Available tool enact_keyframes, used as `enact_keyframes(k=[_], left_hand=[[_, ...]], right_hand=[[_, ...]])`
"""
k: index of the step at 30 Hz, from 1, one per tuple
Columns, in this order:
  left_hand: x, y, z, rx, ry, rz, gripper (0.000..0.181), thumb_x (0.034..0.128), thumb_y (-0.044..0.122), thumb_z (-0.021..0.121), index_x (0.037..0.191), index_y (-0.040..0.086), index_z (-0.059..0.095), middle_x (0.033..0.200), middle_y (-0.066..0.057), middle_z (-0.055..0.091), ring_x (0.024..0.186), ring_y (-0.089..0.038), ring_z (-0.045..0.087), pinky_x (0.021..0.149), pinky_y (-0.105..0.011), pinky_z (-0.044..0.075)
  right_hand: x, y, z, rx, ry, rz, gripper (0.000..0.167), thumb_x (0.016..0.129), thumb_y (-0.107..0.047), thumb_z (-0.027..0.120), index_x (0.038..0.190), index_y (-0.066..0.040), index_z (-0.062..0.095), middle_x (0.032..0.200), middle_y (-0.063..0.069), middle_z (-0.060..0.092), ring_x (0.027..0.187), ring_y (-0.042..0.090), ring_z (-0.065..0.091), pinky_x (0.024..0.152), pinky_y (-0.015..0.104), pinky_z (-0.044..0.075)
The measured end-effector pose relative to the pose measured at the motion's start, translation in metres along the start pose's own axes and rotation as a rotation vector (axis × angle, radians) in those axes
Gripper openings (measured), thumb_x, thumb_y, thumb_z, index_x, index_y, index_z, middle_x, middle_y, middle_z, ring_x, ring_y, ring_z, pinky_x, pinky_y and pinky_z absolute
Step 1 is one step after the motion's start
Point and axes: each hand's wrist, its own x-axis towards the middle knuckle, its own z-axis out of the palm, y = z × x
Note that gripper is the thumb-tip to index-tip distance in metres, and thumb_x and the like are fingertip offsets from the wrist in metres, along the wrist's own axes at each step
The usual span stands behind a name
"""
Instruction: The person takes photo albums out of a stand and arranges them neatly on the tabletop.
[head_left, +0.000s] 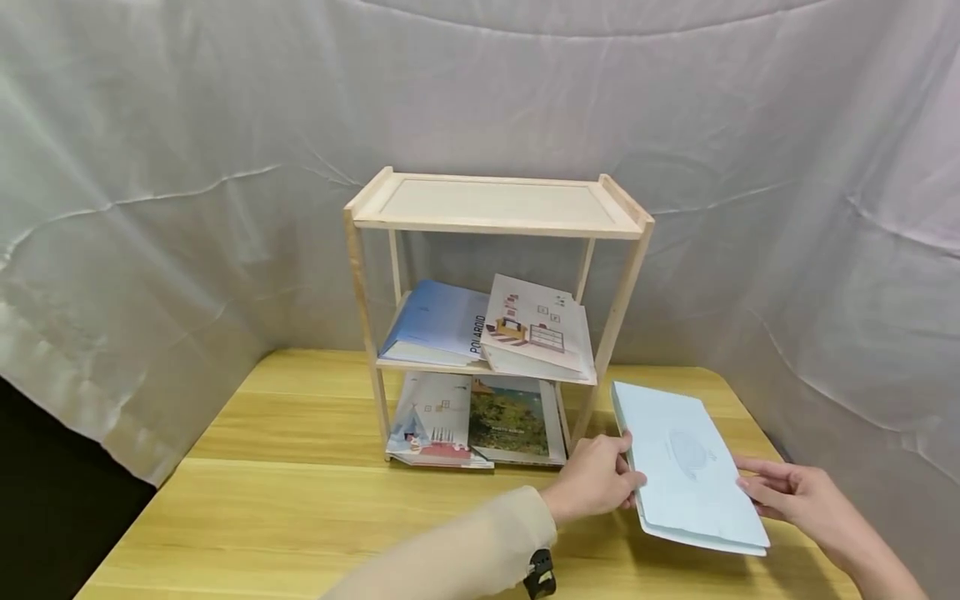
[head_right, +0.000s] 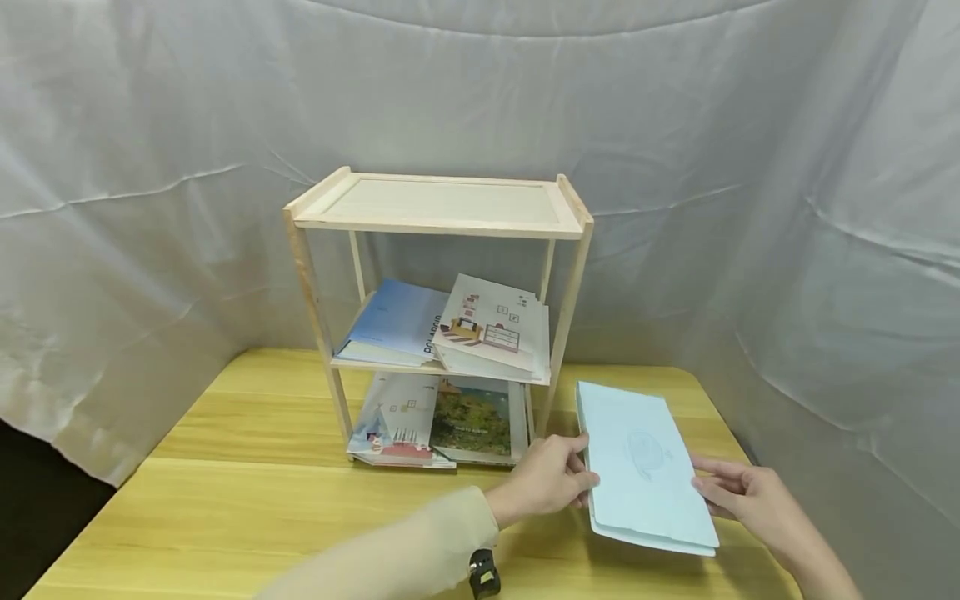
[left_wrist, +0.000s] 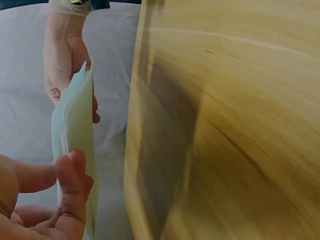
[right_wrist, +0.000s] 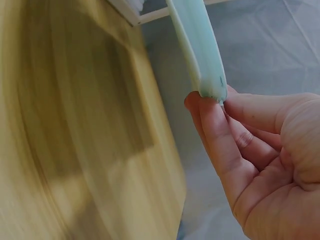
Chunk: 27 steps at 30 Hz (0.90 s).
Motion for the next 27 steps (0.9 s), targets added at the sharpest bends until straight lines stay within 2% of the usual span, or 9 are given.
enact_keyframes(k=[8,14,16,18,20,27], left_hand=[[0.012,-0.003,0.018,0.050,-0.011,-0.102,0.070,0.0983,0.012,0.079,0.162,0.012,0.049,0.073,0.010,0.066,0.060,-0.010,0.071,0.049,-0.017,0.046],[0.019,-0.007,0.025,0.047,0.001,-0.131,0.068,0.0965,0.011,0.081,0.159,0.011,0.053,0.067,0.008,0.068,0.059,-0.012,0.073,0.048,-0.018,0.044],[0.021,-0.008,0.026,0.030,0.002,-0.139,0.056,0.0960,0.009,0.081,0.149,0.009,0.062,0.065,0.005,0.069,0.059,-0.014,0.074,0.047,-0.018,0.044],[0.022,-0.010,0.028,0.009,-0.003,-0.152,0.039,0.0954,0.008,0.081,0.133,0.007,0.071,0.063,0.001,0.070,0.059,-0.017,0.075,0.047,-0.018,0.044],[0.023,-0.011,0.031,-0.005,-0.007,-0.173,0.029,0.0949,0.007,0.081,0.123,0.007,0.073,0.062,-0.001,0.071,0.059,-0.018,0.075,0.048,-0.019,0.043],[0.028,-0.012,0.038,0.013,-0.015,-0.212,0.045,0.0948,0.010,0.082,0.138,0.011,0.070,0.059,0.000,0.069,0.059,-0.017,0.074,0.050,-0.020,0.040]], right_hand=[[0.012,0.011,-0.002,0.002,0.011,0.025,0.053,0.106,-0.016,0.070,0.144,0.018,0.056,0.109,-0.016,0.080,0.094,-0.006,0.072,0.079,0.022,0.065],[0.019,0.017,-0.004,-0.017,-0.005,0.043,0.054,0.106,-0.018,0.070,0.145,0.017,0.056,0.117,-0.006,0.081,0.095,-0.007,0.072,0.081,0.023,0.065],[0.021,0.019,-0.004,-0.027,-0.021,0.051,0.053,0.106,-0.019,0.069,0.144,0.016,0.057,0.119,-0.001,0.081,0.095,-0.007,0.071,0.082,0.023,0.065],[0.023,0.022,-0.004,-0.032,-0.041,0.059,0.051,0.107,-0.018,0.069,0.143,0.017,0.058,0.121,0.004,0.081,0.095,-0.008,0.071,0.083,0.022,0.064],[0.024,0.025,-0.004,-0.041,-0.063,0.064,0.050,0.107,-0.017,0.068,0.141,0.018,0.058,0.121,0.007,0.081,0.094,-0.008,0.071,0.083,0.022,0.064],[0.025,0.032,-0.003,-0.065,-0.062,0.085,0.049,0.107,-0.016,0.068,0.141,0.018,0.059,0.125,0.019,0.078,0.094,-0.009,0.069,0.083,0.022,0.064]])
